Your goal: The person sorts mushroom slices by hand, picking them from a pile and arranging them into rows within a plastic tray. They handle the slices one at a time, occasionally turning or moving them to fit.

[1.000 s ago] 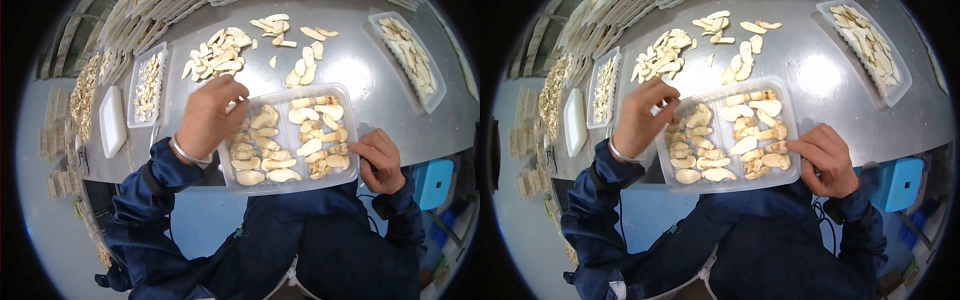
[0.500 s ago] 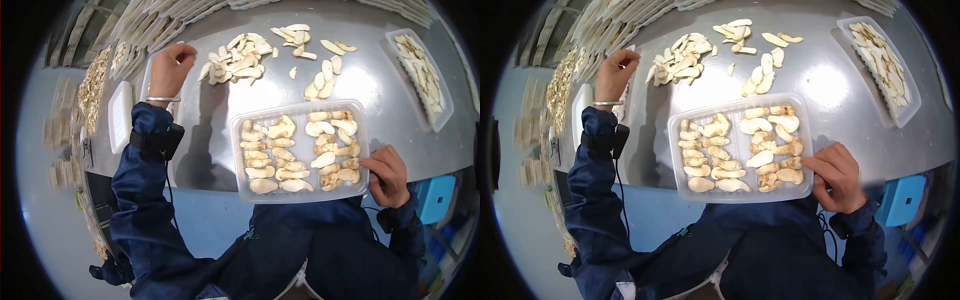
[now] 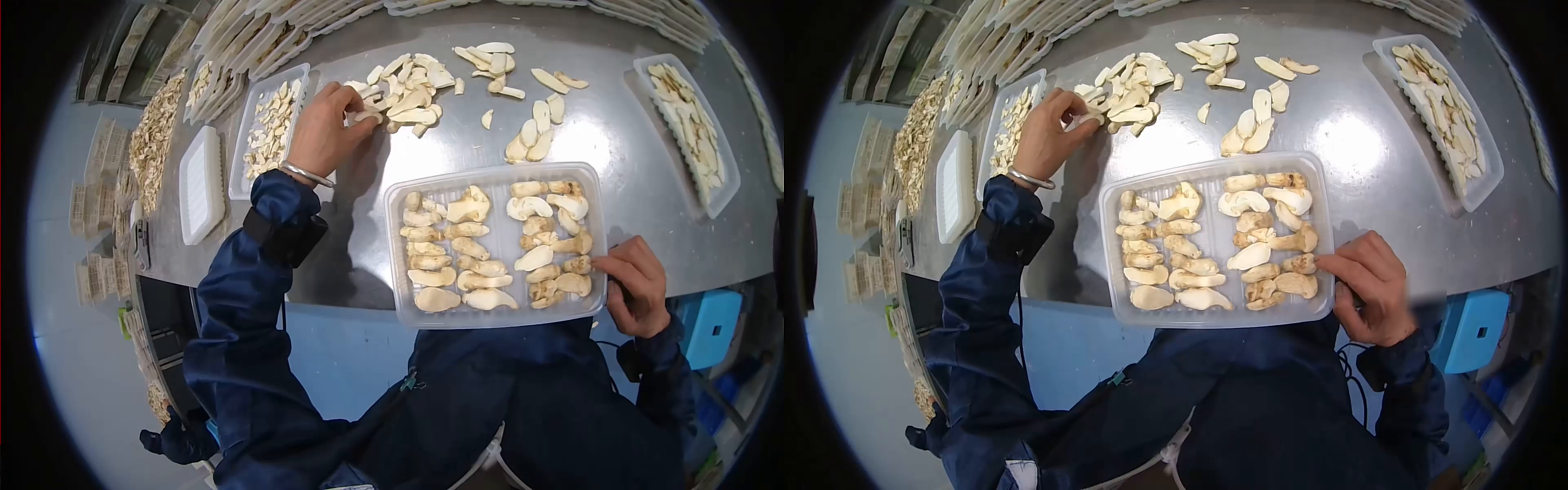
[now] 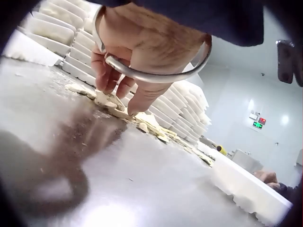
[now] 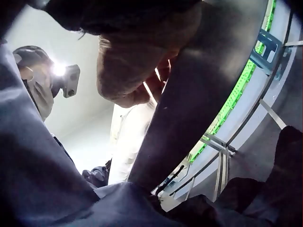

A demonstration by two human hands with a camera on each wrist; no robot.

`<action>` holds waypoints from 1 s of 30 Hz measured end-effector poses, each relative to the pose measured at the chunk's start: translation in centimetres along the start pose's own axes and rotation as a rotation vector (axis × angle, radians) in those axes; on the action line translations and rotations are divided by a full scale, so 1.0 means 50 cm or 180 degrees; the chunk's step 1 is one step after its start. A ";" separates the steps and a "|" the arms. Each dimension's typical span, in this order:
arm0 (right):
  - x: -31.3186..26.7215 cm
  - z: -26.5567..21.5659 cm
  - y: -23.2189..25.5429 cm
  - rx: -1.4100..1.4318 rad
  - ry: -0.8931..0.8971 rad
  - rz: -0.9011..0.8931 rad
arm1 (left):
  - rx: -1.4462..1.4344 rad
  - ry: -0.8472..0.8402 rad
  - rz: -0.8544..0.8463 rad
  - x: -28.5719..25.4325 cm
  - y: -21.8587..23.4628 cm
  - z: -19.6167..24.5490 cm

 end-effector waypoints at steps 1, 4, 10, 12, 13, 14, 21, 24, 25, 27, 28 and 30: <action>0.000 -0.001 0.000 -0.0005 -0.0004 0.0002 | 0.0039 0.0123 -0.0059 -0.001 0.004 -0.005; -0.001 0.001 0.001 -0.0004 -0.0018 -0.0010 | 0.0370 0.0226 -0.0092 -0.010 0.023 -0.021; 0.001 0.003 0.000 -0.0010 0.0018 -0.0025 | -0.0391 0.0014 -0.0285 -0.003 0.015 0.059; -0.001 0.002 0.001 -0.0021 0.0016 -0.0009 | -0.0275 0.0035 -0.0307 0.007 -0.010 0.058; 0.001 -0.002 0.002 -0.0025 0.0011 -0.0002 | -0.0049 0.0012 -0.0468 0.012 -0.014 0.056; 0.002 -0.004 0.003 -0.0024 0.0010 0.0001 | -0.0240 0.0086 -0.0434 0.018 -0.019 0.059; 0.000 0.001 0.001 -0.0021 0.0010 -0.0010 | -0.0420 -0.0005 -0.0479 0.025 -0.022 0.071; 0.001 0.000 0.002 -0.0007 0.0009 -0.0011 | -0.0371 0.0003 -0.0594 0.027 -0.019 0.075; 0.000 0.001 0.001 0.0010 0.0017 0.0005 | -0.0380 0.0039 -0.0642 0.027 -0.019 0.077; 0.000 0.000 0.001 0.0020 0.0034 0.0020 | -0.0683 0.0066 -0.0600 0.025 -0.020 0.078; 0.001 0.000 0.001 0.0014 0.0043 0.0019 | -0.0836 0.0083 -0.0580 0.023 -0.021 0.078; 0.002 -0.001 0.002 -0.0003 0.0055 0.0017 | -0.0784 0.0096 -0.0646 0.022 -0.022 0.072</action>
Point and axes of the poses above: each hand's wrist, its own x-axis towards the middle knuckle, its own y-axis out of the back of the hand, z = x × y, the point moved 1 cm from there along x, towards the middle knuckle, and after that the axes turned 12 degrees about -y, right-handed, at the moved point
